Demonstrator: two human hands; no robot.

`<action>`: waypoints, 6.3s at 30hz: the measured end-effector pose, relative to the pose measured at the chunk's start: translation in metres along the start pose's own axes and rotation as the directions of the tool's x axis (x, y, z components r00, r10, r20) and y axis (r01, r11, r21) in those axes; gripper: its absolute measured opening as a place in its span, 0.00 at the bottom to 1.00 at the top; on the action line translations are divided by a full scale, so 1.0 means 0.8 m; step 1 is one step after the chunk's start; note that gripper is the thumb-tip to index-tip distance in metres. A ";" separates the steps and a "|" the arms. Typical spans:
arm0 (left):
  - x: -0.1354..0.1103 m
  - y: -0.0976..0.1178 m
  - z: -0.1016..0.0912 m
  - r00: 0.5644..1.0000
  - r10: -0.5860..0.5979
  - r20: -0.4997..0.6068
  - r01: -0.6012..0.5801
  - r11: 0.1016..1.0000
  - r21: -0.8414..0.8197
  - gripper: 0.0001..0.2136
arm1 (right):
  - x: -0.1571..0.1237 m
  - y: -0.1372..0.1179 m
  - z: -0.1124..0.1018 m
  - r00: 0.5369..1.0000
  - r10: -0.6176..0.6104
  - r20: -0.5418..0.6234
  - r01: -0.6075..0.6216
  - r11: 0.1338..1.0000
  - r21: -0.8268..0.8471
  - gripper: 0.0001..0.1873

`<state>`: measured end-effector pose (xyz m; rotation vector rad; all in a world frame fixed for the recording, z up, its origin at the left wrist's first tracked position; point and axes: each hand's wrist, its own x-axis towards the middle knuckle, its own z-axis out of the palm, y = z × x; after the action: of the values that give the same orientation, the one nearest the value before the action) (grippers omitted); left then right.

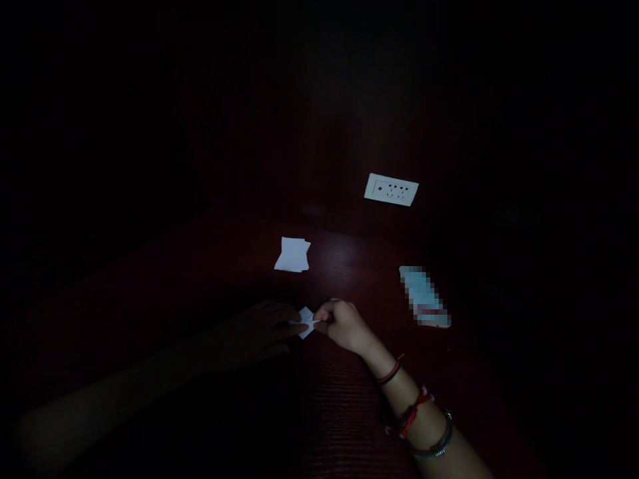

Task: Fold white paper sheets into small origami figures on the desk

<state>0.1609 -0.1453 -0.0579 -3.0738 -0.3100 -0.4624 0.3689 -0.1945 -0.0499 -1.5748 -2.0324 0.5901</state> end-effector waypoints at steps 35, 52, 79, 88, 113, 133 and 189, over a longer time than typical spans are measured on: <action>0.001 -0.002 0.004 0.995 0.083 0.047 -0.079 0.994 -0.078 0.18 | -0.025 -0.018 -0.006 0.958 -0.272 0.090 0.287 0.910 -0.299 0.12; -0.002 0.003 0.005 0.999 -0.046 0.020 0.048 0.993 -0.112 0.23 | -0.029 -0.025 -0.021 0.943 -0.280 0.179 0.321 0.905 -0.278 0.15; 0.004 0.008 -0.001 0.992 -0.125 -0.029 0.117 0.975 -0.190 0.22 | -0.033 -0.048 -0.028 0.947 -0.174 0.270 0.306 0.741 -0.598 0.13; 0.002 0.006 0.008 0.995 -0.055 -0.081 0.047 0.993 -0.106 0.21 | -0.033 -0.047 -0.030 0.953 -0.135 0.271 0.262 0.816 -0.515 0.13; 0.008 0.009 0.009 0.996 -0.085 -0.011 0.083 0.991 -0.108 0.21 | -0.033 -0.030 -0.031 0.946 -0.160 0.282 0.300 0.762 -0.574 0.16; 0.002 0.005 0.007 0.995 -0.067 -0.080 0.054 0.988 -0.147 0.20 | -0.026 -0.009 -0.038 0.970 -0.235 0.067 0.240 0.861 -0.448 0.15; 0.013 0.018 0.001 0.997 -0.062 0.041 0.060 0.997 0.048 0.24 | 0.015 -0.001 0.005 0.996 0.025 -0.081 -0.028 0.999 -0.039 0.04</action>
<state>0.1739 -0.1573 -0.0554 -3.0397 -0.4105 -0.3858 0.3635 -0.1833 -0.0508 -1.6246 -1.9781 0.4913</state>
